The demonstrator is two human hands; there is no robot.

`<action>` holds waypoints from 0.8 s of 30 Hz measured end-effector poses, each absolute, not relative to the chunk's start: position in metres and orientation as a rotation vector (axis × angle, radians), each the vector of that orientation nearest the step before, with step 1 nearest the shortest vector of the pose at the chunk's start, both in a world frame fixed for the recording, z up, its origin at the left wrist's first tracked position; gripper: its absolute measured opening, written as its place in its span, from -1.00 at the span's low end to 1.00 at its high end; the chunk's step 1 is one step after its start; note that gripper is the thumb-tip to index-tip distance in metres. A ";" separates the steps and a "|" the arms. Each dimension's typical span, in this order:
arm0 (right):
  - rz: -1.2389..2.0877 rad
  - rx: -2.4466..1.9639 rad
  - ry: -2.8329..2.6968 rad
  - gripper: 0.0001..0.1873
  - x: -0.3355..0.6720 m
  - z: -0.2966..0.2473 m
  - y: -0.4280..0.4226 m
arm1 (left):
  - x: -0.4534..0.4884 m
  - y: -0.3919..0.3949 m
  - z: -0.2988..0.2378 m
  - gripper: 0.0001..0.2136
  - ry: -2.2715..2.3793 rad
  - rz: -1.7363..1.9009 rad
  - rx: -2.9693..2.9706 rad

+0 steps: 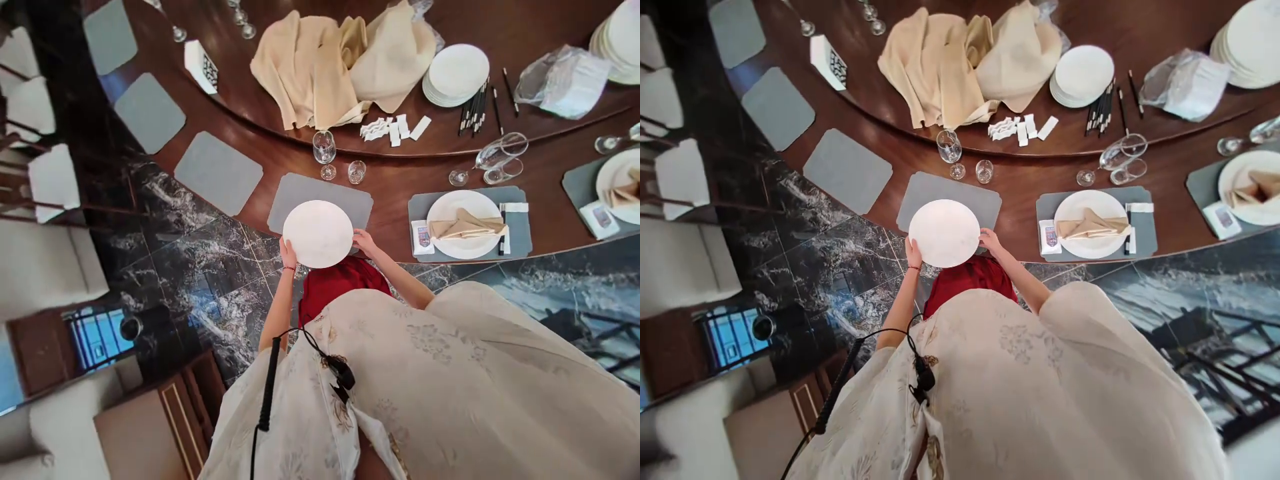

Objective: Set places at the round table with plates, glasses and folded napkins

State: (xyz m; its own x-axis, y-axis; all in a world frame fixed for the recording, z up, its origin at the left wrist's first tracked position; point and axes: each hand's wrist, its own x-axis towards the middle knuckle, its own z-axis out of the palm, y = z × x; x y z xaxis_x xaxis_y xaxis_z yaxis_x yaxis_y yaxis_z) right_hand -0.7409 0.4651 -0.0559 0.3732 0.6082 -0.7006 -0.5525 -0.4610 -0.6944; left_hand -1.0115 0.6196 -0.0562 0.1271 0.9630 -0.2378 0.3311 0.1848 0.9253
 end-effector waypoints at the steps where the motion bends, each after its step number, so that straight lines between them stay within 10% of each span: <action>1: 1.343 -1.562 -0.037 -0.66 -0.744 -0.061 0.468 | -1.010 0.637 -0.059 -0.54 1.407 0.712 1.388; 12: 0.961 -2.106 -0.037 -0.57 -0.761 -0.084 0.501 | -0.960 0.783 -0.074 -0.95 1.162 0.035 1.833; 24: 0.760 -2.321 0.138 -0.55 -0.789 -0.081 0.523 | -0.957 0.825 -0.082 -0.88 0.989 -0.261 2.129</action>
State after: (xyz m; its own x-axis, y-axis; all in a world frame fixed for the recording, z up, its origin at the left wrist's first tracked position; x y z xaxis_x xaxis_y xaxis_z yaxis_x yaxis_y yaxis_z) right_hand -0.7886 0.5232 -0.0810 0.8237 0.1047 -0.5573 -0.2934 -0.7623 -0.5768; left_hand -0.9572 0.8254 -0.0816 0.6792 0.5680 -0.4647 0.7234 -0.4113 0.5545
